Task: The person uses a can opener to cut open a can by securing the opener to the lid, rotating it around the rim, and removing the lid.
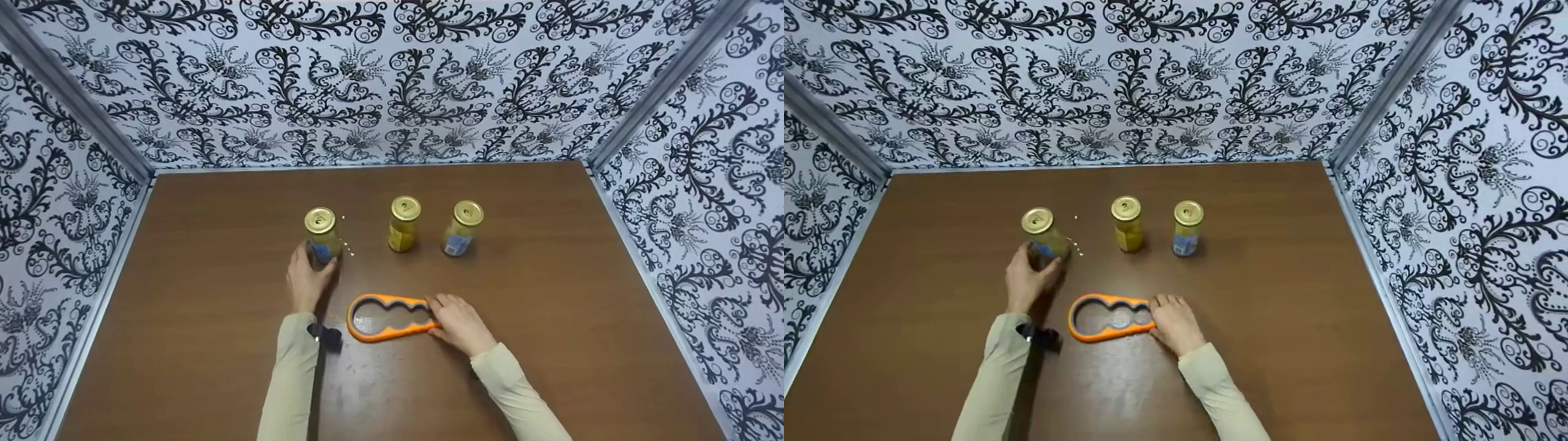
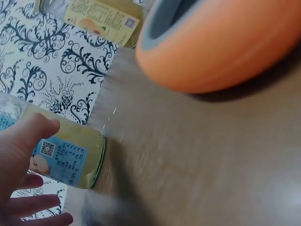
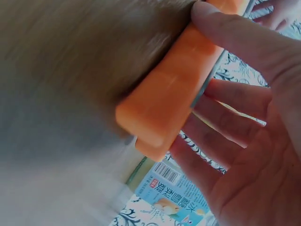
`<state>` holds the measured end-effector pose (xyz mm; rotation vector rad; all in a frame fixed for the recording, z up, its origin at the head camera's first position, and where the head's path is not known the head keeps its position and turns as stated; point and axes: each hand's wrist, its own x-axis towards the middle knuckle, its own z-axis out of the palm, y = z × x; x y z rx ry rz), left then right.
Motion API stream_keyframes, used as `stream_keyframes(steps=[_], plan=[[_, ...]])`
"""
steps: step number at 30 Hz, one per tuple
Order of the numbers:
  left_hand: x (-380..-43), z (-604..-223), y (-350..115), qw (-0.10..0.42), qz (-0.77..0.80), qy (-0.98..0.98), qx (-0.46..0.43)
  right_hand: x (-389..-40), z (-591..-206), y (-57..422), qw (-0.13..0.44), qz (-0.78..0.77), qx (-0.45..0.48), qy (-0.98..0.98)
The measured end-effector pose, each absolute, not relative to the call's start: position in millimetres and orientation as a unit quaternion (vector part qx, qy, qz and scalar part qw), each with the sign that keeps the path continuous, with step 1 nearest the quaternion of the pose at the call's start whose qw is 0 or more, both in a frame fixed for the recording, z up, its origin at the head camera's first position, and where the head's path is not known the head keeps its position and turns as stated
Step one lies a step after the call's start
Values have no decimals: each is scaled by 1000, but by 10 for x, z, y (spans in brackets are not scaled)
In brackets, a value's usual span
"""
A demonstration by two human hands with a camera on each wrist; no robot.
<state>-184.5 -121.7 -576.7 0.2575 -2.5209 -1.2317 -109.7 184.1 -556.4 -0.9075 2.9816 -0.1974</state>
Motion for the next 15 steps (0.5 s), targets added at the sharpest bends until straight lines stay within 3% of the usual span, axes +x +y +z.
stream_keyframes(steps=[15], plan=[[-2147,-5872,-1186,150,-576,-799,87,-1230,-5477,1870,-1,-7,-369,929]])
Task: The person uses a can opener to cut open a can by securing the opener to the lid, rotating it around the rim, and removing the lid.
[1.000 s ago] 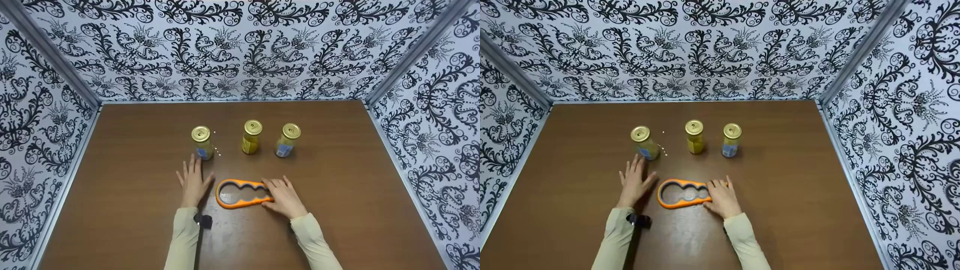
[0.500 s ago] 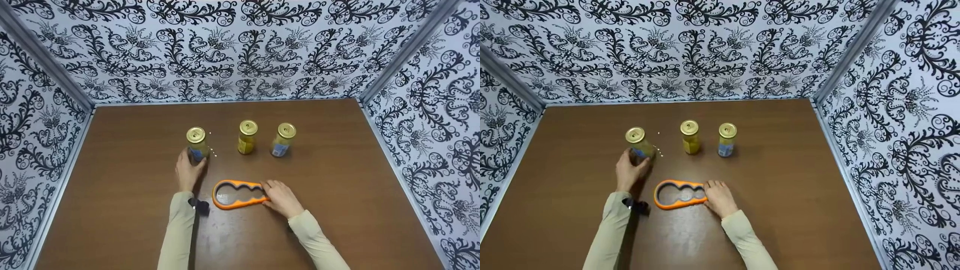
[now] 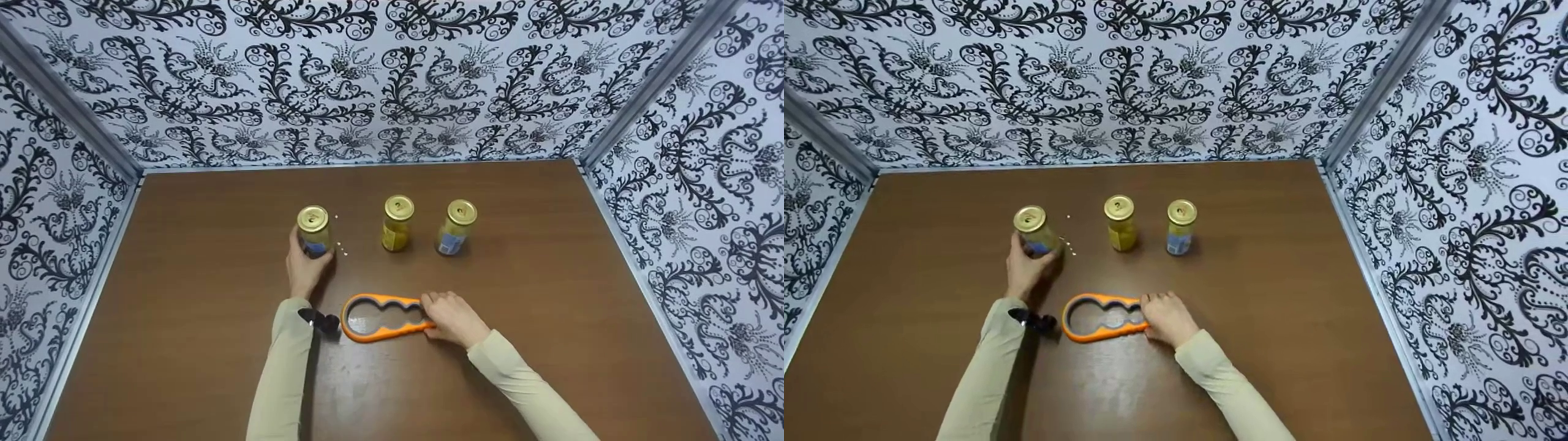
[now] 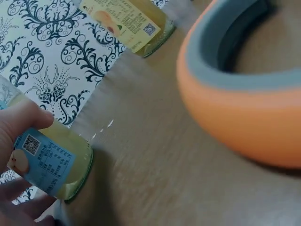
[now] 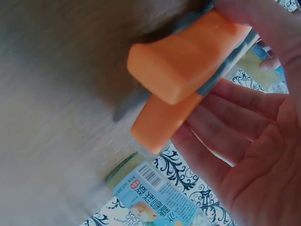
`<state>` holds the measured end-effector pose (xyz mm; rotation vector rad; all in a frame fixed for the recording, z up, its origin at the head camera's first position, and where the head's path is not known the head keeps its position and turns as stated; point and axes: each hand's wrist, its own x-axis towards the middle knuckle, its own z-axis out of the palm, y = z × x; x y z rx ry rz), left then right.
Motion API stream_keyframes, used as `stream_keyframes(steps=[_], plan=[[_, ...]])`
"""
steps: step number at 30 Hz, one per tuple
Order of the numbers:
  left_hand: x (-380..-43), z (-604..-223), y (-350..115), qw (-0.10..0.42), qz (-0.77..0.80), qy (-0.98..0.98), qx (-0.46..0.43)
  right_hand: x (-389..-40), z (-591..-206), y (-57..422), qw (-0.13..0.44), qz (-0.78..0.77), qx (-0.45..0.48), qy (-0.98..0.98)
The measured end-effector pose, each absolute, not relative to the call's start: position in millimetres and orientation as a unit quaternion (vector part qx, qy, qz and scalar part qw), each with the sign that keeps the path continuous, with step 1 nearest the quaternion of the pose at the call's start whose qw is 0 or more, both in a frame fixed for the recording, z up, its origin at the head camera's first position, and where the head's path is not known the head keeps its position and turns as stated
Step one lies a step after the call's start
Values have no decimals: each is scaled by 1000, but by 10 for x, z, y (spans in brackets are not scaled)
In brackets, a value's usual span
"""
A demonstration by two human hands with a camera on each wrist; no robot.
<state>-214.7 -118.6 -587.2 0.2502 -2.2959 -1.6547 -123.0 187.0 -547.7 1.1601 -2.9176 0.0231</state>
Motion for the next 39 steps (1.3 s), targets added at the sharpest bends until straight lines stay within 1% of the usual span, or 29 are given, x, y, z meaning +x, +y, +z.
stream_keyframes(steps=[3,8,13,17,22,30,34,39], plan=[[-2198,-5845,-1203,147,-568,-807,66,-1265,-5445,1893,-4,8,379,-925],[-2275,-5828,-1185,134,-573,-807,60,-1310,-5384,1962,-35,21,378,-925],[-2311,-5882,-1096,158,-591,-788,66,-1316,-5370,2036,-45,18,370,-928],[-2314,-5907,-1043,176,-591,-783,83,-1331,-5403,2045,-32,8,366,-930],[-2262,-5880,-1037,176,-595,-778,100,-1342,-5440,2011,1,14,364,-931],[-2081,-5904,-966,171,-608,-772,70,-1316,-5493,1997,27,58,342,-937],[-2003,-5928,-904,181,-611,-769,53,-1311,-5522,2014,55,62,334,-939],[-1926,-5899,-868,171,-611,-770,59,-1323,-5530,2098,83,52,314,-944]])
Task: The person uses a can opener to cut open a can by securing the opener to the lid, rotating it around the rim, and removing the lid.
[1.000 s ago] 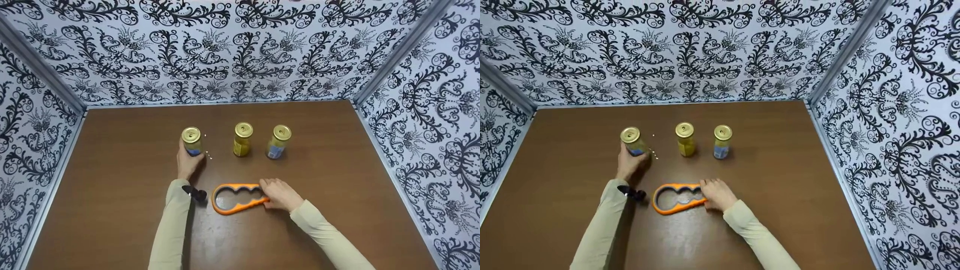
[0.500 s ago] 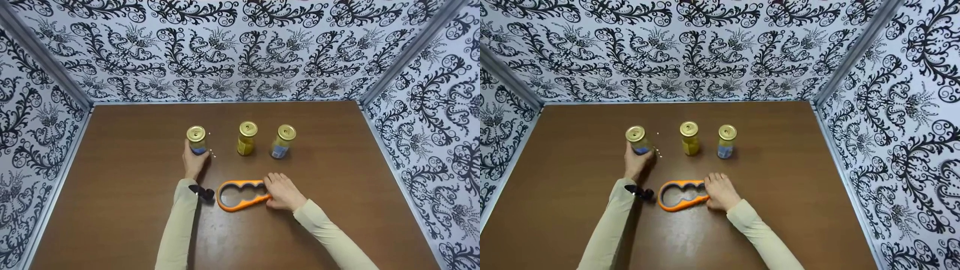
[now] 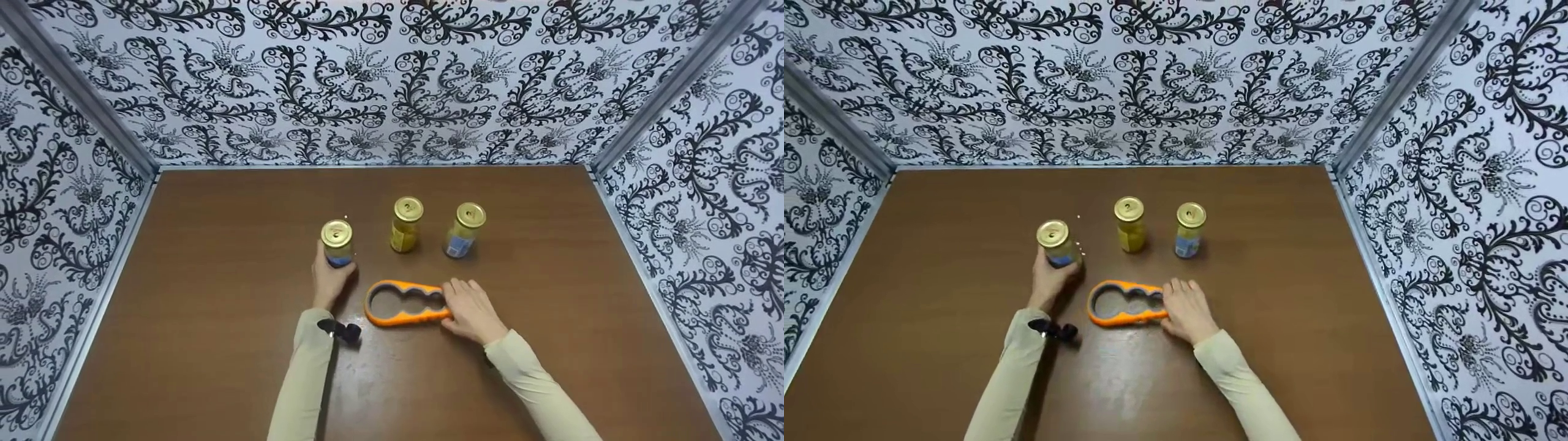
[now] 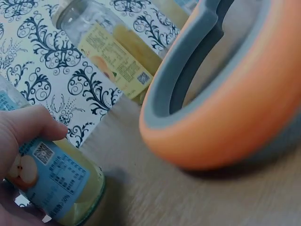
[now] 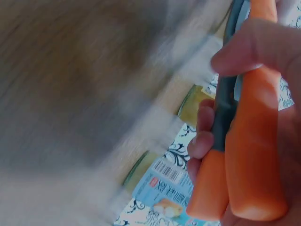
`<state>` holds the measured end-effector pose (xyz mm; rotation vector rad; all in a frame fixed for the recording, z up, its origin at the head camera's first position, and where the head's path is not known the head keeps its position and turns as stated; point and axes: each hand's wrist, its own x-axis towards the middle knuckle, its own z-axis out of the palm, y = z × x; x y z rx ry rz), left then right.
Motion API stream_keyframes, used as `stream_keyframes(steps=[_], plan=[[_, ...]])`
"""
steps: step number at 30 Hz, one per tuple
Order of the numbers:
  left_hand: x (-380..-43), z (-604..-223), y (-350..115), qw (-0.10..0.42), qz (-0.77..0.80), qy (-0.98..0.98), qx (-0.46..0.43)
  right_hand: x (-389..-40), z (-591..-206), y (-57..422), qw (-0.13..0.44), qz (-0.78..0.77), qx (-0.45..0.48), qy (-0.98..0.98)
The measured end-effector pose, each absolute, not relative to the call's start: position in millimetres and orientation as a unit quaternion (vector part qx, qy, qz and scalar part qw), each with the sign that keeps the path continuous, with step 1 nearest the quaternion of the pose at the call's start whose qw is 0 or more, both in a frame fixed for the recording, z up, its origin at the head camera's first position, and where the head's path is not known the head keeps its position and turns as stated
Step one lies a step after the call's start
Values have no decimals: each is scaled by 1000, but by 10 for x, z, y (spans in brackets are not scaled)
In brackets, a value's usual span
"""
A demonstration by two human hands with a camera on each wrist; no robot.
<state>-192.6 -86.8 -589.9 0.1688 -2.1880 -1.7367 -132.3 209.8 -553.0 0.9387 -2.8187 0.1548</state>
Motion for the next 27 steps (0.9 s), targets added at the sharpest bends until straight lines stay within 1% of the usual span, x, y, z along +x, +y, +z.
stream_keyframes(steps=[10,16,22,24,27], plan=[[-1816,-5862,-834,175,-631,-753,57,-1332,-5394,2375,123,71,245,-959],[-1753,-5832,-858,167,-629,-759,33,-1316,-5296,2473,135,115,200,-964],[-1670,-5774,-879,154,-591,-791,13,-1316,-5172,2532,188,154,196,-950],[-1630,-5746,-865,144,-580,-801,8,-1324,-5105,2539,192,168,197,-947],[-1573,-5706,-823,131,-586,-799,5,-1340,-4984,2528,179,180,192,-948]])
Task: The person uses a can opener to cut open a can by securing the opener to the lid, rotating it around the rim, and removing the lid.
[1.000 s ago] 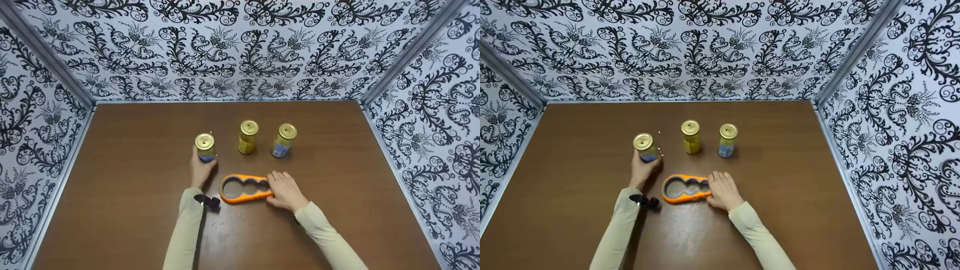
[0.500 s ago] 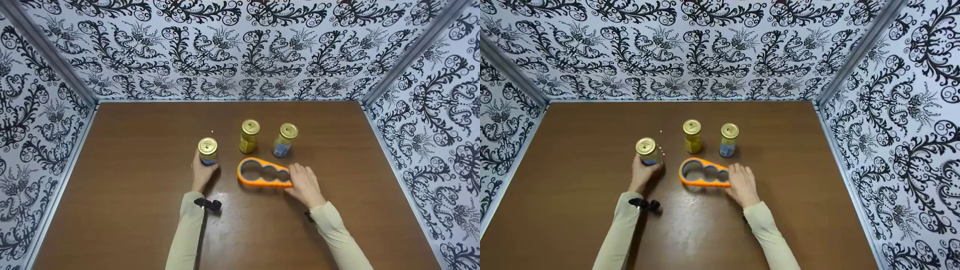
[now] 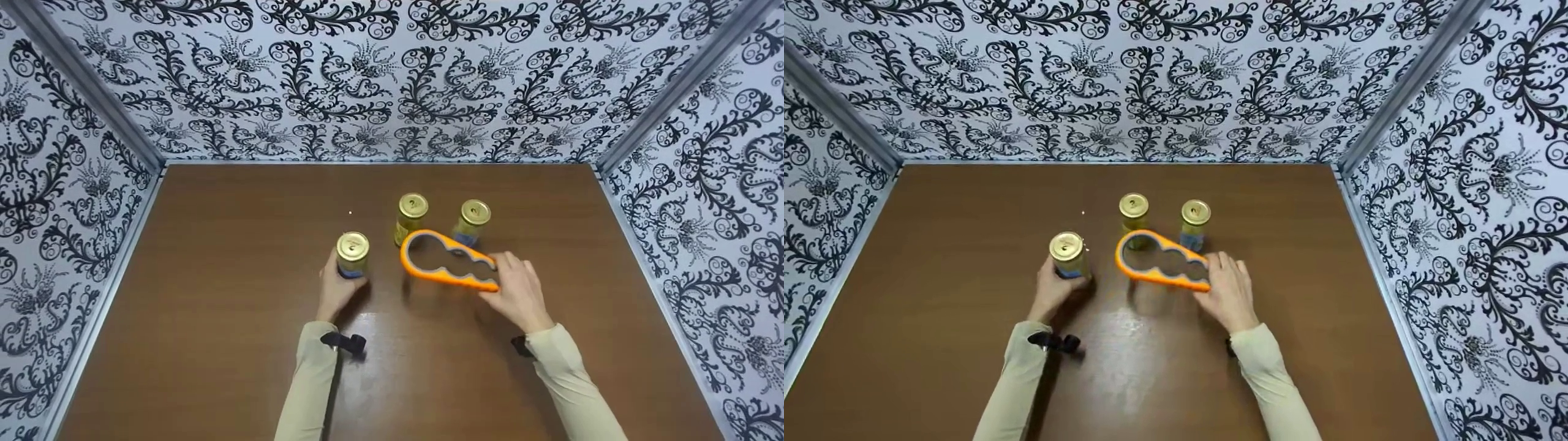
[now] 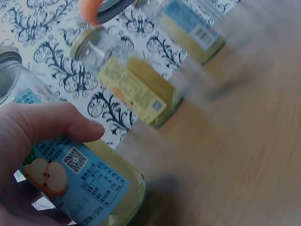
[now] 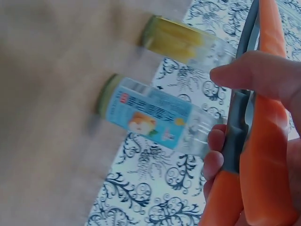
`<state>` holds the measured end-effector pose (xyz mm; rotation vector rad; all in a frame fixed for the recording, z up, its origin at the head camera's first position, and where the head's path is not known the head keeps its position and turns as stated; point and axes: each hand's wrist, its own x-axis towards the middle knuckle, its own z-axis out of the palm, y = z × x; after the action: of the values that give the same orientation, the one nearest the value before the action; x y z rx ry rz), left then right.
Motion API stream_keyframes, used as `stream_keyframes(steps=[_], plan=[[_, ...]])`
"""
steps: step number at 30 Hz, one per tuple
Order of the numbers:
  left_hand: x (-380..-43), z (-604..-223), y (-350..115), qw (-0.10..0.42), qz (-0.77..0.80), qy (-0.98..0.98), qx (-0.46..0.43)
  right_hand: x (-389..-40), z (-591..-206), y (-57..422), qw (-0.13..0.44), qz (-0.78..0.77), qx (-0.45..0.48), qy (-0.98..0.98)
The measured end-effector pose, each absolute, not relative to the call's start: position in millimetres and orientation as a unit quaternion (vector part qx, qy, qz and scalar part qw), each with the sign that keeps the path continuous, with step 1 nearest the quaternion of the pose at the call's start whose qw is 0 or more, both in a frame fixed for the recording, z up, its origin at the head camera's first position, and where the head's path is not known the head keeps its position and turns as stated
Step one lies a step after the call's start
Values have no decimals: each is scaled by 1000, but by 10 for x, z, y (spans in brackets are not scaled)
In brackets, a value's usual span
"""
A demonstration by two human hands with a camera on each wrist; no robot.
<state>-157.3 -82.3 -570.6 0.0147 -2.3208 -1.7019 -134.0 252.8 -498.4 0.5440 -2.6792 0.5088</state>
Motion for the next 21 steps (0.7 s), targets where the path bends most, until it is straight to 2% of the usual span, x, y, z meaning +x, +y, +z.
stream_keyframes(steps=[9,16,21], plan=[[-1429,-5672,-651,103,-607,-788,3,-1349,-4741,2432,166,204,187,-947],[-1367,-5641,-495,100,-607,-787,-59,-1342,-4664,2234,184,209,212,-937],[-1273,-5636,-357,72,-606,-788,-81,-1321,-4652,2050,180,220,234,-930]])
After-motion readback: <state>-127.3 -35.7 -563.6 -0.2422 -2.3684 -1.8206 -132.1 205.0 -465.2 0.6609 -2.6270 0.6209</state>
